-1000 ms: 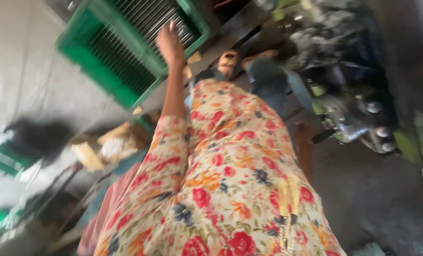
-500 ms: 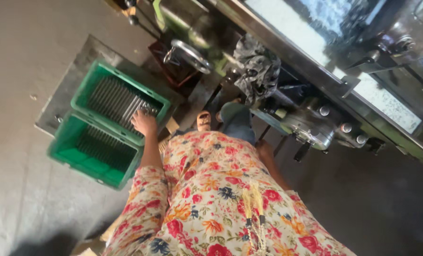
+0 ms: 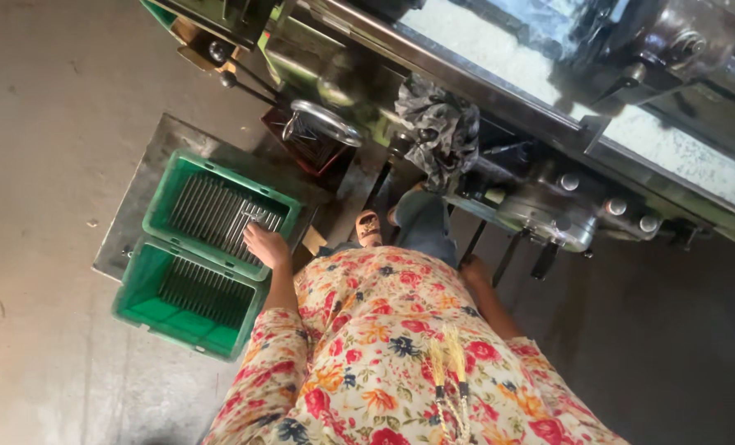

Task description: The person stands at a metalworking machine and uses both hands to turn knobs and levers on the machine's headstock and tailstock. They repeatedly adjust the controls, occasionally reaching for tools in a nearby green crate, and continue fine-tuning the machine throughout the clip.

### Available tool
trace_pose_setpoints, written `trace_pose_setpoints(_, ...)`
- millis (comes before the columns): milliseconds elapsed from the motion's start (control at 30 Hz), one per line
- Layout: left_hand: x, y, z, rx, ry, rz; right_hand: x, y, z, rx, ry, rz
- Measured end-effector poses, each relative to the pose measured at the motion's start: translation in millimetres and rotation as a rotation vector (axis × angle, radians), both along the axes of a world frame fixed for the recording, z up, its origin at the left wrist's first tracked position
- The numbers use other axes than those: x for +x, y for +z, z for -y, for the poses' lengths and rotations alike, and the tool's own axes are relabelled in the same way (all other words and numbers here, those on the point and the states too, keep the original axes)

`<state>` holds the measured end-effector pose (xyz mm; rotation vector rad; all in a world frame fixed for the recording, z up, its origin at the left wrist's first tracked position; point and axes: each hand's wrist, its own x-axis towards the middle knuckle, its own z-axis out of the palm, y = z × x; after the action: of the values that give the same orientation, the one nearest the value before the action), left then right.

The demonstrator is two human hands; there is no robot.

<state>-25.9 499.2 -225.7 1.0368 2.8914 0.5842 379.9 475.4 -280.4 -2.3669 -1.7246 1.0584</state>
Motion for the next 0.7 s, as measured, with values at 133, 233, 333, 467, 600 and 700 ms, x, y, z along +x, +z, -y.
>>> trace_pose_setpoints(133, 2.2, -5.4, 3.8, 0.057, -0.107, 0.077, -8.1, 24.5, 1.4, -0.03, -0.048, 0.016)
trace_pose_setpoints(233, 1.8, -4.2, 3.6, 0.058, -0.143, 0.1, -18.6, 53.8, 0.4, -0.073, -0.14, 0.083)
trace_pose_setpoints(333, 1.4, 0.7, 3.3, 0.047, -0.139, 0.099, -30.2, 79.8, -22.6, 0.053, -0.21, 0.191)
trace_pose_setpoints(467, 5.6, 12.6, 1.7, 0.036, -0.116, 0.085, -43.7, 99.9, -119.9, 0.748, -0.004, 0.175)
trace_pose_setpoints(600, 12.8, 29.0, -4.9, 0.005, -0.119, 0.077, -57.4, 118.5, -221.5, 0.308, -0.301, -0.441)
trace_pose_setpoints(700, 14.3, 37.2, -13.0, 0.009, -0.104, 0.076, -76.7, 126.9, -263.8, 0.165, -0.163, -0.386)
